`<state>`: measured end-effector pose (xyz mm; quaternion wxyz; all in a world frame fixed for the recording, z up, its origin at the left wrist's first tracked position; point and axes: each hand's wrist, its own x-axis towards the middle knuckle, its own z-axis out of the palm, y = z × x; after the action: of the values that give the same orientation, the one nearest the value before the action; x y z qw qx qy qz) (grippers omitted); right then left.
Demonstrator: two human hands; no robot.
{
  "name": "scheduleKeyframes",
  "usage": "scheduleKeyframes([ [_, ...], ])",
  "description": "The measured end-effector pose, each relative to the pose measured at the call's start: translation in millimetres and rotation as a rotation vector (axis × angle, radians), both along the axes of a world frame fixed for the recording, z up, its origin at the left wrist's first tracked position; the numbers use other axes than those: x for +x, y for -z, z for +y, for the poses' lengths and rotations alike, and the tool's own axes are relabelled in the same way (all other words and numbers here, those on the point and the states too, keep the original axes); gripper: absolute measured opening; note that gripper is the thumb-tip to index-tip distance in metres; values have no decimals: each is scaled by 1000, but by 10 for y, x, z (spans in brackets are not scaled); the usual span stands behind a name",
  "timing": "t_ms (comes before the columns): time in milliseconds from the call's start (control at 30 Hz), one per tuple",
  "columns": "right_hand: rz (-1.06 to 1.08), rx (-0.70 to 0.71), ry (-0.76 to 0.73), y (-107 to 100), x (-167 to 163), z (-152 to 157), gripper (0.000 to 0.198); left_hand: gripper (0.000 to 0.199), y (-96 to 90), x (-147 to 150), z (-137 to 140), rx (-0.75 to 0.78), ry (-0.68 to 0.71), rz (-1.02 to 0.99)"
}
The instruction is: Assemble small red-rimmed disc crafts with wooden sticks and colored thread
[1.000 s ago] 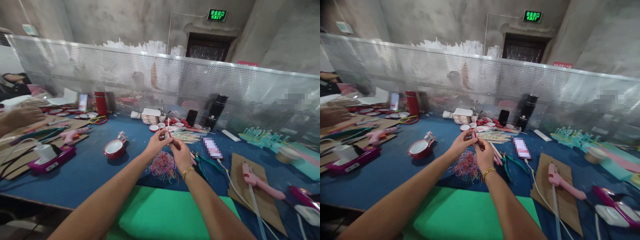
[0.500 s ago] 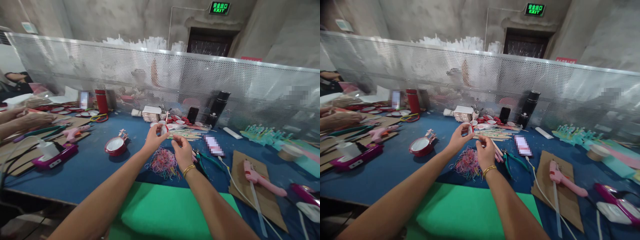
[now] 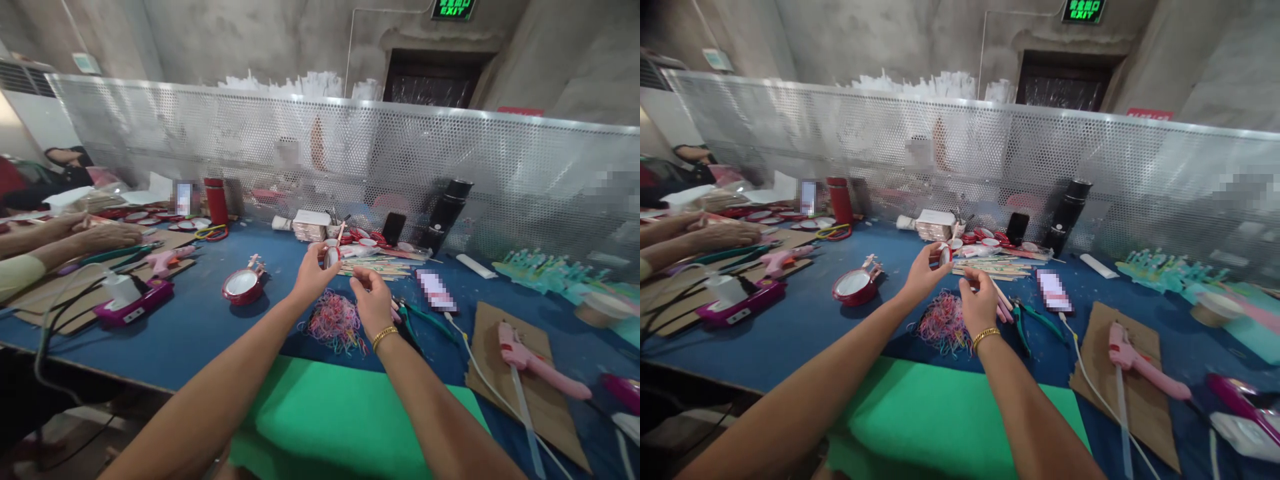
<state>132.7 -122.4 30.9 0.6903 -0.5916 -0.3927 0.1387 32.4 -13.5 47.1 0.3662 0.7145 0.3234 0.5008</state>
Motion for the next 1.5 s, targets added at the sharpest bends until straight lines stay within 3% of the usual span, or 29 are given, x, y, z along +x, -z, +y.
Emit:
scheduleKeyframes([
  [200, 10, 30, -19, 18, -20, 31, 30, 60, -16, 47, -58, -362, 141, -240],
  [300, 11, 31, -20, 29, -21, 38, 29, 57, -56, 47, -112, -453, 191, -298],
  [733, -52, 30, -22, 38, -34, 30, 28, 47, -71, 35, -130, -623, 313, -354],
  [1067, -689, -19, 146, -23, -54, -59, 54, 39, -34, 4, -126, -833, 593, -396],
  [1200, -777, -55, 140, 5, -62, -75, 61, 38, -38, 3, -135, -851, 632, -430],
  [1500, -884, -55, 195, 49, -44, -40, 54, 37, -63, -28, -143, -887, 675, -449],
])
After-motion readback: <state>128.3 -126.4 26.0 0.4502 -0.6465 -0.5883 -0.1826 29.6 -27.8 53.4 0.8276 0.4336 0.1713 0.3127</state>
